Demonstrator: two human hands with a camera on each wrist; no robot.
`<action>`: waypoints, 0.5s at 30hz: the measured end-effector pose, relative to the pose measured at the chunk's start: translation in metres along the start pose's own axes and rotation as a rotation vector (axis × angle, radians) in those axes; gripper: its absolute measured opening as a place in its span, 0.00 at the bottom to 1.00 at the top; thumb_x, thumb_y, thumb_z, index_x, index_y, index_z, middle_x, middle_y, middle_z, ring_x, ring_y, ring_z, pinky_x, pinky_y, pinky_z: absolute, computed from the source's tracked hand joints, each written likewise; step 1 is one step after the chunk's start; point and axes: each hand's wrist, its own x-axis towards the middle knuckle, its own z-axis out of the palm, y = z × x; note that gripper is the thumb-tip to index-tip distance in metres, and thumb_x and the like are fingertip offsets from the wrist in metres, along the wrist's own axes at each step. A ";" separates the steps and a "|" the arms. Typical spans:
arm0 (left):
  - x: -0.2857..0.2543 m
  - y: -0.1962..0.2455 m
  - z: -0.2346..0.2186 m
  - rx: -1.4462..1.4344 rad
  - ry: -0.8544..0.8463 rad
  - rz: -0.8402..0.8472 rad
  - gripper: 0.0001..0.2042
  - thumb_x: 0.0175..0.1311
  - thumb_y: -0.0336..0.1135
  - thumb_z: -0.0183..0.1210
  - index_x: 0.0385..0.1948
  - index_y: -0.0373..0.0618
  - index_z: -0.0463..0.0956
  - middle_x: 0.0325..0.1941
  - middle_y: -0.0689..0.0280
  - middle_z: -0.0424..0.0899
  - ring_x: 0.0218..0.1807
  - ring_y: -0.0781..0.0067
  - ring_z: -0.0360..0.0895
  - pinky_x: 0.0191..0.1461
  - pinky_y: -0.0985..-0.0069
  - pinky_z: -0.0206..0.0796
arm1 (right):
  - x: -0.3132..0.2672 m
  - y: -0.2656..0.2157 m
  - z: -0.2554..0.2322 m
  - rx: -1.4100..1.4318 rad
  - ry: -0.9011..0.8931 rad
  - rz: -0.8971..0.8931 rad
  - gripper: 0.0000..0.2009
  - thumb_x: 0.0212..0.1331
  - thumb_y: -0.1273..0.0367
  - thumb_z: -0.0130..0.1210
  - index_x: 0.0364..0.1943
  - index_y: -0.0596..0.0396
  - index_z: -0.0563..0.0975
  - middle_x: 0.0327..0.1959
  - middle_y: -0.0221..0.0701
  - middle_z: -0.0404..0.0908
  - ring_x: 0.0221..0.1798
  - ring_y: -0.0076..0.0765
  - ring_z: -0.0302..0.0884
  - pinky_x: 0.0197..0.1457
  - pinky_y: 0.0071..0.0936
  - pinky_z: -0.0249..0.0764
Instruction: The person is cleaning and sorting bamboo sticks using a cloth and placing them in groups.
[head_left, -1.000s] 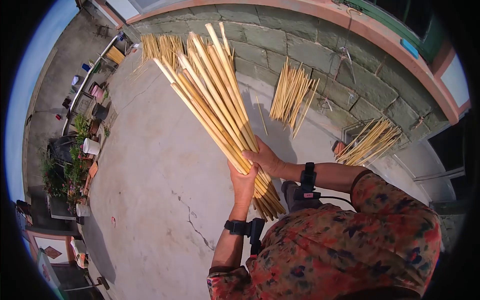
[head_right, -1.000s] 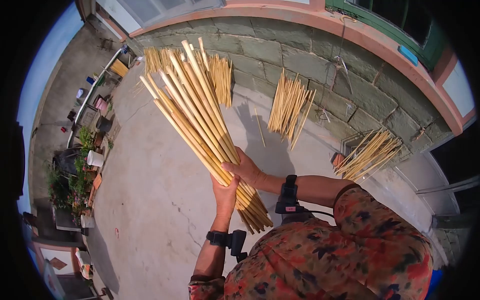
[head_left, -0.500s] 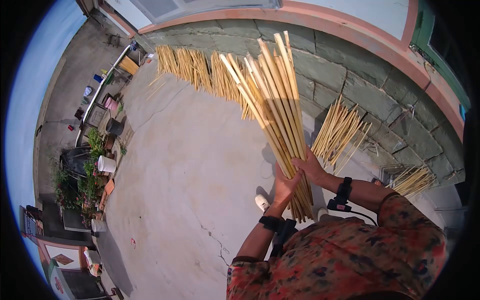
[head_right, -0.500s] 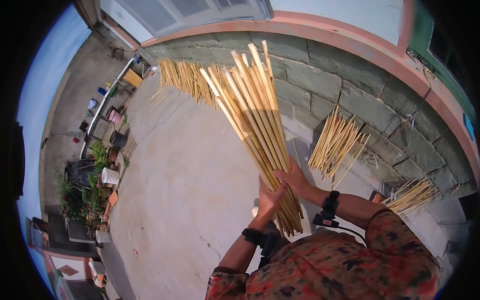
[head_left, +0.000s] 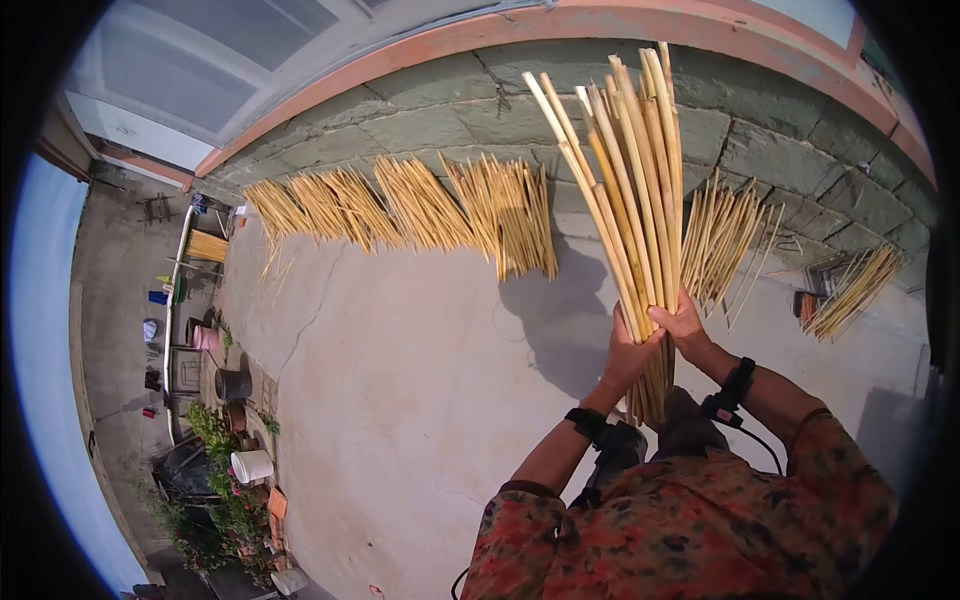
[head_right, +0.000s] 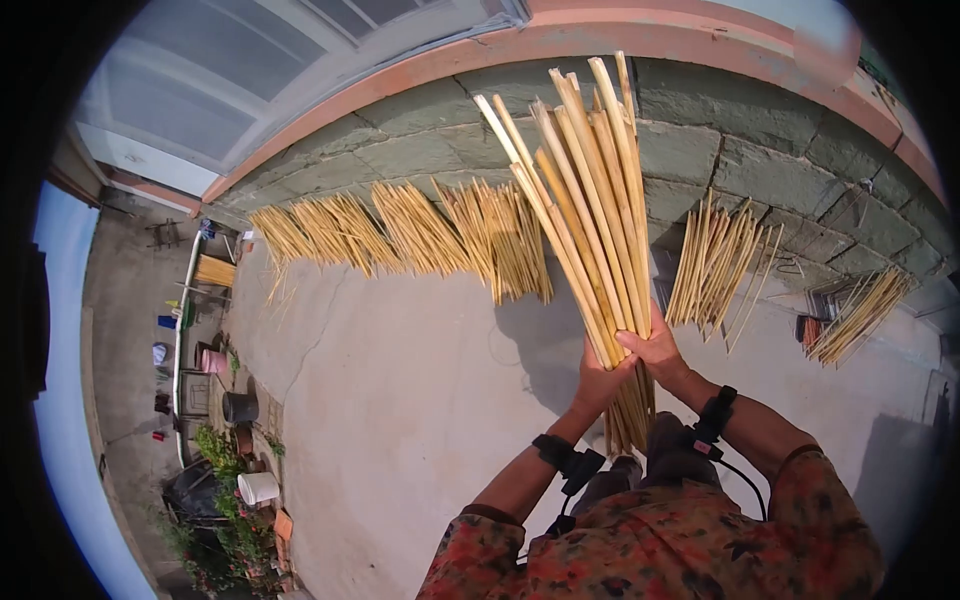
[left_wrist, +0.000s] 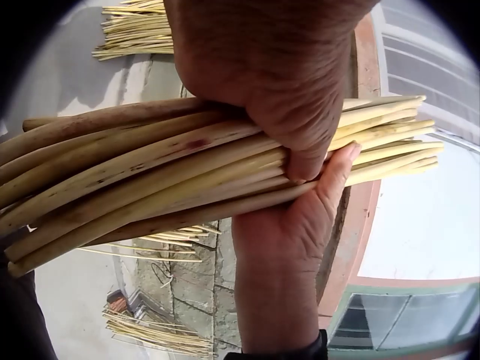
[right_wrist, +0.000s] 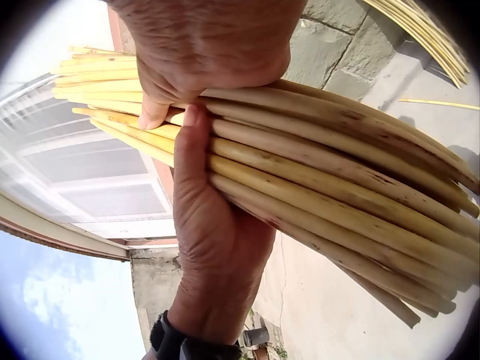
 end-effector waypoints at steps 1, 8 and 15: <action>0.010 -0.005 -0.003 -0.044 -0.036 -0.014 0.31 0.48 0.31 0.61 0.54 0.40 0.54 0.48 0.58 0.68 0.51 0.67 0.67 0.54 0.72 0.60 | 0.006 0.004 -0.002 0.010 0.027 -0.001 0.29 0.52 0.73 0.53 0.59 0.57 0.55 0.54 0.33 0.65 0.57 0.27 0.62 0.60 0.25 0.59; 0.073 -0.031 -0.054 0.011 -0.151 -0.184 0.24 0.51 0.26 0.59 0.49 0.36 0.59 0.46 0.61 0.69 0.47 0.72 0.69 0.51 0.76 0.63 | 0.080 0.037 0.005 0.033 0.072 0.013 0.35 0.49 0.70 0.59 0.61 0.57 0.52 0.55 0.34 0.63 0.58 0.25 0.58 0.61 0.25 0.55; 0.142 -0.077 -0.096 0.084 -0.094 -0.210 0.23 0.50 0.26 0.59 0.48 0.35 0.60 0.47 0.60 0.67 0.48 0.70 0.67 0.52 0.75 0.61 | 0.156 0.095 -0.011 -0.004 0.092 0.043 0.39 0.46 0.66 0.62 0.61 0.58 0.52 0.55 0.33 0.64 0.59 0.26 0.59 0.62 0.24 0.54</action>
